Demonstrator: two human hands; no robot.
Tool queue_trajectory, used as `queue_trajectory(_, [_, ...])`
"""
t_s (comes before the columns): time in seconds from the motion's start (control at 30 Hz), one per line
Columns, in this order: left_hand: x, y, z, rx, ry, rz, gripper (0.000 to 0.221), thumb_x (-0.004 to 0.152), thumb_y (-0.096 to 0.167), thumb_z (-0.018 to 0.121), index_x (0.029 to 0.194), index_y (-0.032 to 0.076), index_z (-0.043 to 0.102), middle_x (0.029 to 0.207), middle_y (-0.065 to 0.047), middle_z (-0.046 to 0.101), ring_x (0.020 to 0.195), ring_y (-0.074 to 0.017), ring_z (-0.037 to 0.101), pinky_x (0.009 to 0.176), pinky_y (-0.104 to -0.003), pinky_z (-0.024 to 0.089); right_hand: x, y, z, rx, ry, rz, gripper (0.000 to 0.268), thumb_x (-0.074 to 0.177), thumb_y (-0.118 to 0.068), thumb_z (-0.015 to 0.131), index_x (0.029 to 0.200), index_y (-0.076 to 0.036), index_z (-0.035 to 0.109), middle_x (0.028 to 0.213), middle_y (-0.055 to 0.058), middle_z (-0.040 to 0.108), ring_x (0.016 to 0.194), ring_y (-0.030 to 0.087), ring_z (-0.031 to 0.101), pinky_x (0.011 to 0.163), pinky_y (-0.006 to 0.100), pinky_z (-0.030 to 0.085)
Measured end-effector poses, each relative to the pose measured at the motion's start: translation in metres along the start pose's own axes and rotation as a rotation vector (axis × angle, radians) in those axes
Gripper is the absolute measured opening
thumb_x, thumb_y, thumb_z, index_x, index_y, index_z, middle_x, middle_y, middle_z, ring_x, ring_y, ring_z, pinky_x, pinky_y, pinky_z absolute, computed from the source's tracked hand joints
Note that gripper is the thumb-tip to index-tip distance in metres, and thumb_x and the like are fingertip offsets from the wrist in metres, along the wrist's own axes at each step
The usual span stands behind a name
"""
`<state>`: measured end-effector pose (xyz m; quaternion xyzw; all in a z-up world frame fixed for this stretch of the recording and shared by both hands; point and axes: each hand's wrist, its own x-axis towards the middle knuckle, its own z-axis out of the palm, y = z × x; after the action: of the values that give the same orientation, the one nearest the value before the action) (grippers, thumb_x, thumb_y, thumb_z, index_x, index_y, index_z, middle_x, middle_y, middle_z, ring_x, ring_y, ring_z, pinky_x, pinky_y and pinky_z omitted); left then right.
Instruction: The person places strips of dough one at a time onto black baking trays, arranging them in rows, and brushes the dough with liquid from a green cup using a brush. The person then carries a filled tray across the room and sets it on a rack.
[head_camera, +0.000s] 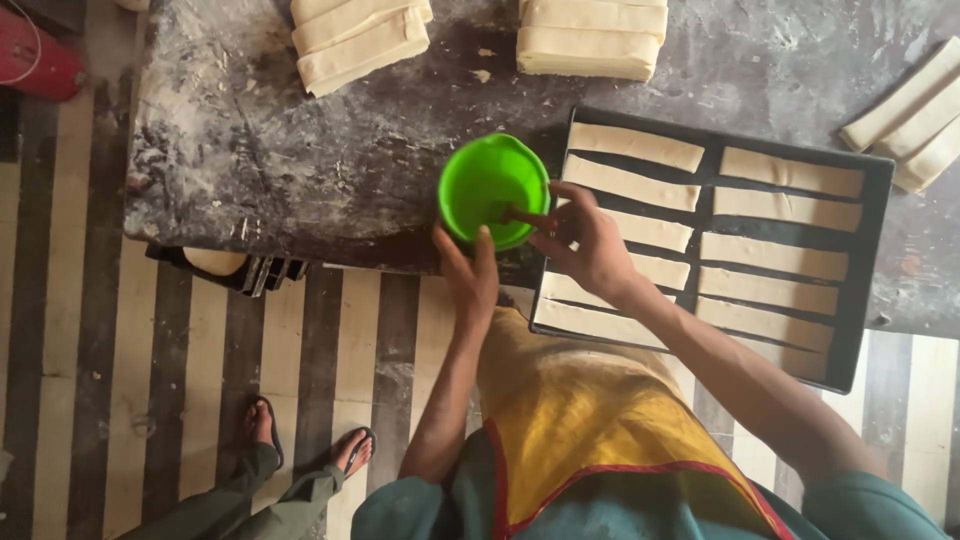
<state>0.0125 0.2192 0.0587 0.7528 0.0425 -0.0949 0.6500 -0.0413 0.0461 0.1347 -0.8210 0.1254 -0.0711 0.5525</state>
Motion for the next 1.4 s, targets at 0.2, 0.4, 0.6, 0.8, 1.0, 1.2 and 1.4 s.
queue_trajectory(0.2, [-0.001,-0.019,0.008,0.042,-0.006,0.301,0.061,0.102,0.018,0.061,0.151,-0.006,0.036,0.139,-0.028,0.056,0.127,-0.0378,0.061,0.106,-0.044,0.048,0.039,-0.004,0.003,-0.271,-0.097,-0.361,0.015,0.089,-0.014,0.079,0.103,-0.007,0.076,0.087,0.008,0.07,0.079,0.018,0.067,0.072,0.033,0.055])
queue_trajectory(0.4, [0.0,-0.02,0.007,0.017,-0.005,0.218,0.062,0.102,0.023,0.062,0.151,-0.004,0.037,0.139,-0.026,0.059,0.125,-0.0344,0.063,0.104,-0.041,0.051,0.021,-0.003,-0.037,0.307,0.087,0.268,0.015,0.099,-0.016,0.07,0.099,-0.003,0.063,0.08,0.001,0.074,0.058,0.01,0.056,0.049,0.028,0.045])
queue_trajectory(0.6, [-0.004,-0.014,0.009,-0.059,-0.018,-0.044,0.063,0.103,0.032,0.064,0.156,0.008,0.041,0.139,-0.021,0.061,0.102,-0.029,0.057,0.084,-0.042,0.047,-0.034,0.077,-0.098,0.695,0.576,0.238,0.023,0.102,-0.017,0.067,0.088,-0.006,0.053,0.065,0.006,0.061,0.047,0.013,0.056,0.039,0.027,0.043])
queue_trajectory(0.8, [0.003,-0.087,-0.015,-0.866,-0.07,-0.221,0.068,0.103,0.045,0.054,0.152,-0.001,0.046,0.141,-0.013,0.062,0.119,-0.021,0.068,0.095,-0.034,0.059,-0.063,0.172,-0.185,0.718,0.908,0.126,0.015,0.106,-0.014,0.067,0.099,0.0,0.066,0.073,0.005,0.063,0.059,0.011,0.06,0.053,0.027,0.05])
queue_trajectory(1.0, [-0.037,-0.131,-0.023,-0.276,0.072,-0.358,0.02,0.096,0.026,0.063,0.106,0.009,0.061,0.089,-0.006,0.062,0.075,-0.0188,0.061,0.067,-0.033,0.053,-0.096,0.152,-0.259,0.203,1.179,0.087,0.017,0.108,-0.014,0.062,0.102,-0.003,0.073,0.095,0.0,0.079,0.075,0.007,0.072,0.061,0.025,0.058])
queue_trajectory(1.2, [-0.043,-0.163,0.011,-0.021,-0.333,-0.053,0.042,0.116,0.032,0.061,0.087,0.002,0.056,0.079,0.0,0.047,0.076,-0.011,0.044,0.069,-0.029,0.04,-0.115,0.152,-0.218,0.167,0.999,0.186,0.013,0.105,-0.012,0.07,0.101,0.0,0.074,0.077,0.001,0.065,0.063,0.007,0.06,0.054,0.025,0.049])
queue_trajectory(1.4, [-0.042,-0.082,0.046,0.4,-0.323,0.19,0.034,0.099,0.032,0.064,0.087,0.002,0.055,0.072,-0.007,0.06,0.064,-0.0184,0.057,0.064,-0.036,0.047,-0.128,0.124,-0.231,0.095,1.25,0.259,0.018,0.109,-0.016,0.066,0.102,-0.001,0.074,0.092,0.005,0.074,0.071,0.009,0.066,0.057,0.025,0.053])
